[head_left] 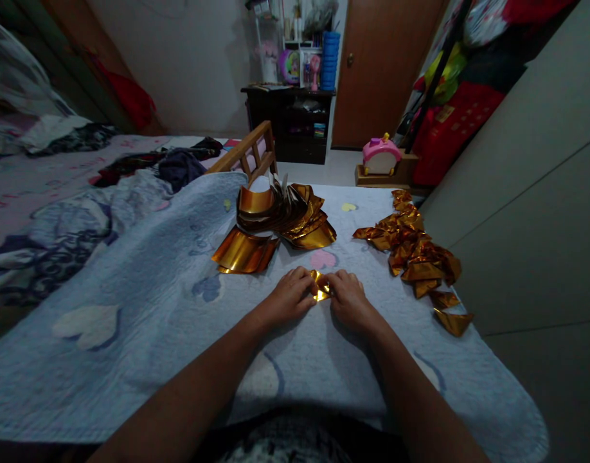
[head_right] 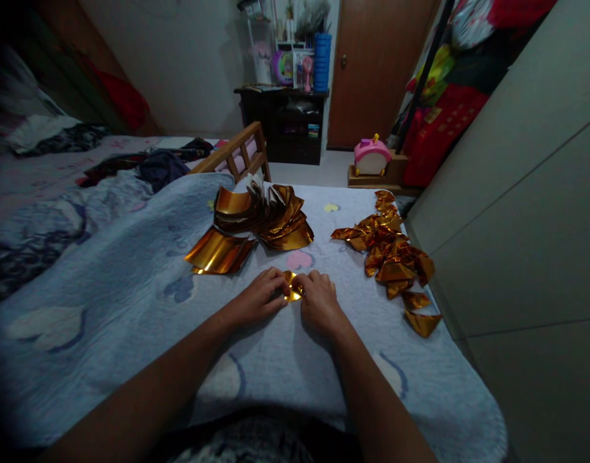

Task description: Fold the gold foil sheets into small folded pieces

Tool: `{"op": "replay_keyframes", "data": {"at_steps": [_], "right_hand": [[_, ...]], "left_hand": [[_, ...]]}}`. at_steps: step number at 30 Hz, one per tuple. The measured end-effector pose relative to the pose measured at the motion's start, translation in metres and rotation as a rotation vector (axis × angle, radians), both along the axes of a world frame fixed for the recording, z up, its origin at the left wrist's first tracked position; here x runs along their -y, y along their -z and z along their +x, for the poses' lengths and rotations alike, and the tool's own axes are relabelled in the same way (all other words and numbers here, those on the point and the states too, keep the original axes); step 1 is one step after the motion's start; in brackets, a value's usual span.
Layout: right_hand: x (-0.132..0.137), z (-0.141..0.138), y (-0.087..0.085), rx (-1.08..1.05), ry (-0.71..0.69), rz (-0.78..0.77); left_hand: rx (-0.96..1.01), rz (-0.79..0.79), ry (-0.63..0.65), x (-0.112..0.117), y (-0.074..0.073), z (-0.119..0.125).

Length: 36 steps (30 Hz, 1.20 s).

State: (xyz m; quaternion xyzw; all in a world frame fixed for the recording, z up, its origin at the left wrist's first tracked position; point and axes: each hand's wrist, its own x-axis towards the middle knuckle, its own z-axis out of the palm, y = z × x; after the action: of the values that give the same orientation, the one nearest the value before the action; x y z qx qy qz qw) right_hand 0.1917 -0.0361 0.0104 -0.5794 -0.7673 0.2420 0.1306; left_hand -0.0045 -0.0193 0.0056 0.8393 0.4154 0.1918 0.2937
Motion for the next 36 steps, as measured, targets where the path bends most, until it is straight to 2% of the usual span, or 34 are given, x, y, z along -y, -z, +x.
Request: {"op": "replay_keyframes", "data": {"at_steps": [8, 20, 25, 30, 33, 36], "right_hand": [[0.004, 0.007, 0.003, -0.104, -0.073, 0.086], [0.002, 0.003, 0.014, -0.056, -0.076, 0.294], [0.002, 0.001, 0.014, -0.057, -0.127, 0.349], [0.001, 0.004, 0.017, -0.086, -0.121, 0.381], [0.0, 0.006, 0.017, -0.108, -0.118, 0.385], [-0.001, 0.007, 0.015, -0.116, -0.108, 0.378]], "left_hand": [[-0.001, 0.049, 0.029, 0.002, -0.003, -0.004], [0.028, 0.307, 0.14, 0.002, 0.005, 0.0], [0.061, 0.329, 0.089, 0.002, 0.002, -0.002], [0.047, 0.34, -0.041, -0.004, 0.002, -0.007], [0.023, 0.31, -0.12, -0.008, 0.002, -0.011], [0.012, 0.234, -0.126, -0.009, 0.0, -0.011]]}}
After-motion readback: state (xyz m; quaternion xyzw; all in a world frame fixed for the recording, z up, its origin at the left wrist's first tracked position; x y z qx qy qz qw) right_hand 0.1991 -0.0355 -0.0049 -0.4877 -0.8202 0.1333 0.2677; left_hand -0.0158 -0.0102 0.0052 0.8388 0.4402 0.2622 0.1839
